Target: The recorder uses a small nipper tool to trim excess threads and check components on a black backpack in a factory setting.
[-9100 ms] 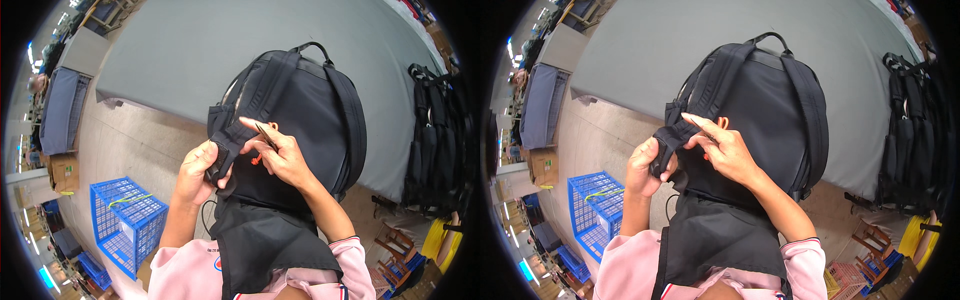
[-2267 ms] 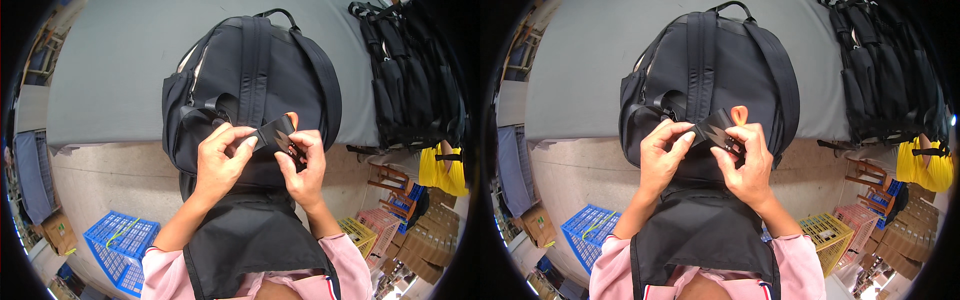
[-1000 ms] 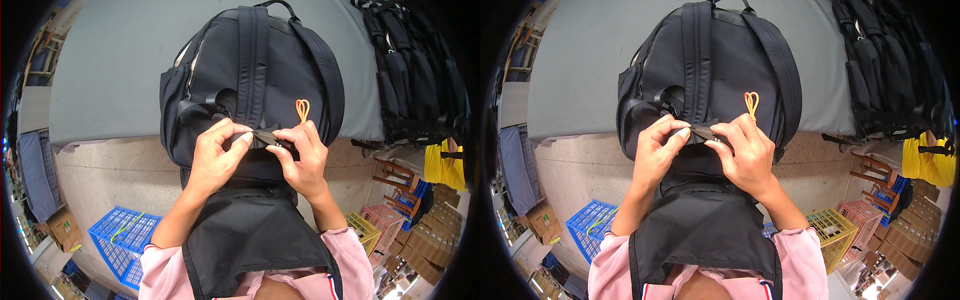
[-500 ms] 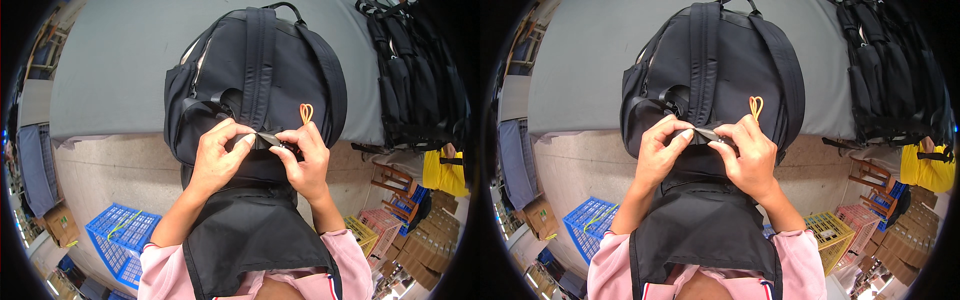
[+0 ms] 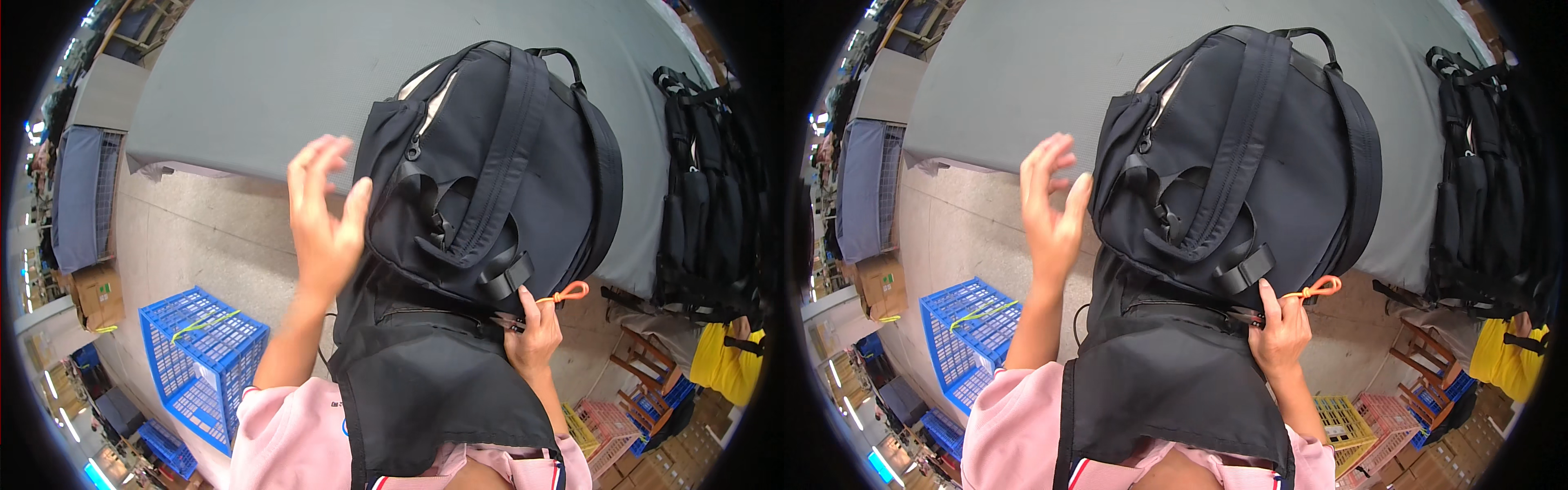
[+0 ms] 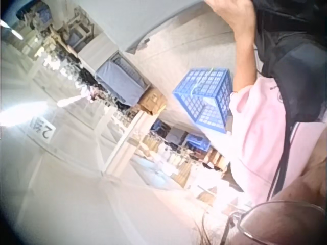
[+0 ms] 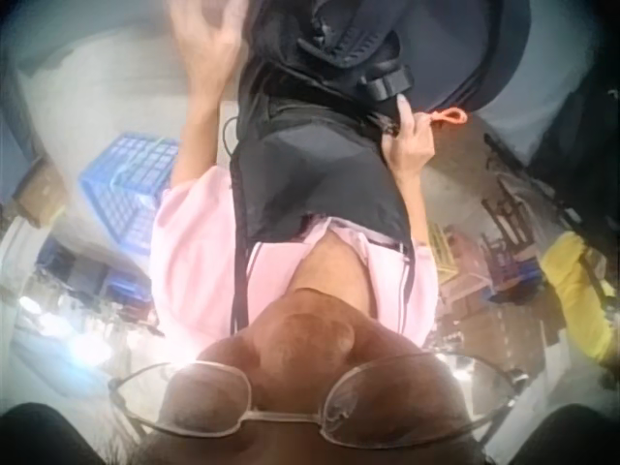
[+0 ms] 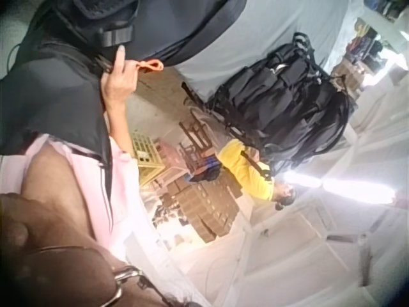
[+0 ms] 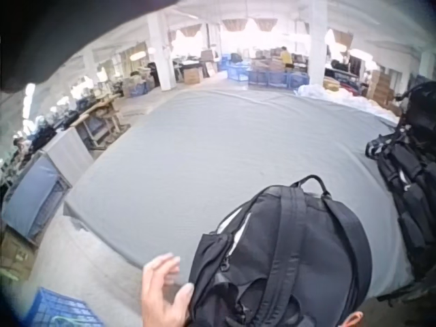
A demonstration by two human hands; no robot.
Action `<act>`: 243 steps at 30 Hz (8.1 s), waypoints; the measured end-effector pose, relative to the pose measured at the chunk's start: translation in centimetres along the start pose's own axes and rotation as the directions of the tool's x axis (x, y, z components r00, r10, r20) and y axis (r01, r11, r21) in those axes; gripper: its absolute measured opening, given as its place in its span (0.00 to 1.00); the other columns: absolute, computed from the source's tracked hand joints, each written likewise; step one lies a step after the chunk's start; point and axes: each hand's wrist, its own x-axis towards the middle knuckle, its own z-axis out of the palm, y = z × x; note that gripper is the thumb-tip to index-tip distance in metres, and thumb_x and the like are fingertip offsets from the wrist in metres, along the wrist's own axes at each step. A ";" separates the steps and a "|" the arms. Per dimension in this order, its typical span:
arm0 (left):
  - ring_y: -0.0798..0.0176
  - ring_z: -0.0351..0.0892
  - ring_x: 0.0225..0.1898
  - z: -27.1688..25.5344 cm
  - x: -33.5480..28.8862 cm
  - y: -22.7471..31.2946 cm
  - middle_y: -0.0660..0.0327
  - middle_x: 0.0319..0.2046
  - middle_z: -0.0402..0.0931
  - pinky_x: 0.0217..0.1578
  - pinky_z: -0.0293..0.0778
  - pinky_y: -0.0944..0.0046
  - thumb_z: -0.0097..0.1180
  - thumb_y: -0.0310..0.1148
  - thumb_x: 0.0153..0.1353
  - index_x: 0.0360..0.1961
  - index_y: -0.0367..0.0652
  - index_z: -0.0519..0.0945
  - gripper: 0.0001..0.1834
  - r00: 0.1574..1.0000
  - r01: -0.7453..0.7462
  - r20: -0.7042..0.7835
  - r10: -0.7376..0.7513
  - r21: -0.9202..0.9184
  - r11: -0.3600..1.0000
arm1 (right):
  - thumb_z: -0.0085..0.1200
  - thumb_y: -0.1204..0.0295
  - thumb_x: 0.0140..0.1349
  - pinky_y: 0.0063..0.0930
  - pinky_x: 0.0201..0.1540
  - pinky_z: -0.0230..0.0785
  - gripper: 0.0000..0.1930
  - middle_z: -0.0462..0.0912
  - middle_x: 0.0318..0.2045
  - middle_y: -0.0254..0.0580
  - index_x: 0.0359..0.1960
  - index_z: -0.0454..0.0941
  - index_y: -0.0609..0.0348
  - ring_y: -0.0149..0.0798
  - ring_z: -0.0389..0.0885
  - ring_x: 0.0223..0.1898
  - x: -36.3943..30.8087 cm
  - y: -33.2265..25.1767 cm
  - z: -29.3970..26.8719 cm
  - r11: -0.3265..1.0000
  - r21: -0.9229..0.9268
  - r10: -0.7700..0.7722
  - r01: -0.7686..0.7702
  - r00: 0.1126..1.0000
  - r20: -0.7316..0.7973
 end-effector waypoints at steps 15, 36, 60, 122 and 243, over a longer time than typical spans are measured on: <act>0.55 0.76 0.27 3.9 -4.3 2.7 0.56 0.25 0.75 0.31 0.73 0.59 0.63 0.35 0.54 0.58 0.44 0.69 0.29 0.775 0.020 0.631 -0.035 0.030 0.999 | 0.44 0.85 0.52 0.08 0.28 0.53 0.28 0.71 0.31 0.23 0.57 0.74 0.53 0.17 0.60 0.25 15.5 9.9 -1.7 0.465 0.794 0.536 -0.392 0.838 0.100; 0.79 0.63 0.26 12.5 -0.1 4.7 0.72 0.20 0.68 0.25 0.63 0.72 0.57 0.29 0.60 0.25 0.36 0.73 0.10 0.616 0.560 0.782 -0.092 -0.352 0.750 | 0.64 0.81 0.48 0.18 0.21 0.59 0.16 0.74 0.25 0.35 0.38 0.75 0.59 0.24 0.66 0.20 5.5 0.5 2.7 0.690 0.688 0.495 -0.225 0.840 -0.222; 0.74 0.63 0.21 13.2 -1.0 3.4 0.61 0.17 0.70 0.24 0.64 0.67 0.57 0.36 0.59 0.29 0.33 0.75 0.14 0.607 0.508 0.784 -0.130 -0.256 0.823 | 0.62 0.75 0.44 0.29 0.29 0.64 0.16 0.73 0.29 0.34 0.38 0.78 0.56 0.36 0.74 0.25 12.0 3.9 -8.9 0.984 0.000 -0.170 0.176 0.947 0.272; 0.76 0.60 0.21 13.3 -1.0 3.6 0.65 0.16 0.66 0.22 0.61 0.69 0.58 0.35 0.59 0.26 0.33 0.73 0.14 0.611 0.476 0.780 -0.134 -0.227 0.849 | 0.61 0.76 0.46 0.27 0.31 0.67 0.10 0.71 0.30 0.34 0.31 0.76 0.59 0.32 0.74 0.25 13.3 7.2 -6.6 0.929 0.297 -0.335 0.222 0.848 0.411; 0.74 0.62 0.21 13.2 -1.0 4.2 0.61 0.16 0.68 0.24 0.63 0.68 0.57 0.34 0.59 0.27 0.33 0.73 0.12 0.628 0.381 0.768 -0.123 -0.166 0.910 | 0.55 0.73 0.45 0.28 0.29 0.63 0.06 0.70 0.27 0.33 0.26 0.75 0.57 0.32 0.74 0.23 14.4 7.3 -7.7 0.842 0.225 -0.539 0.490 0.759 0.366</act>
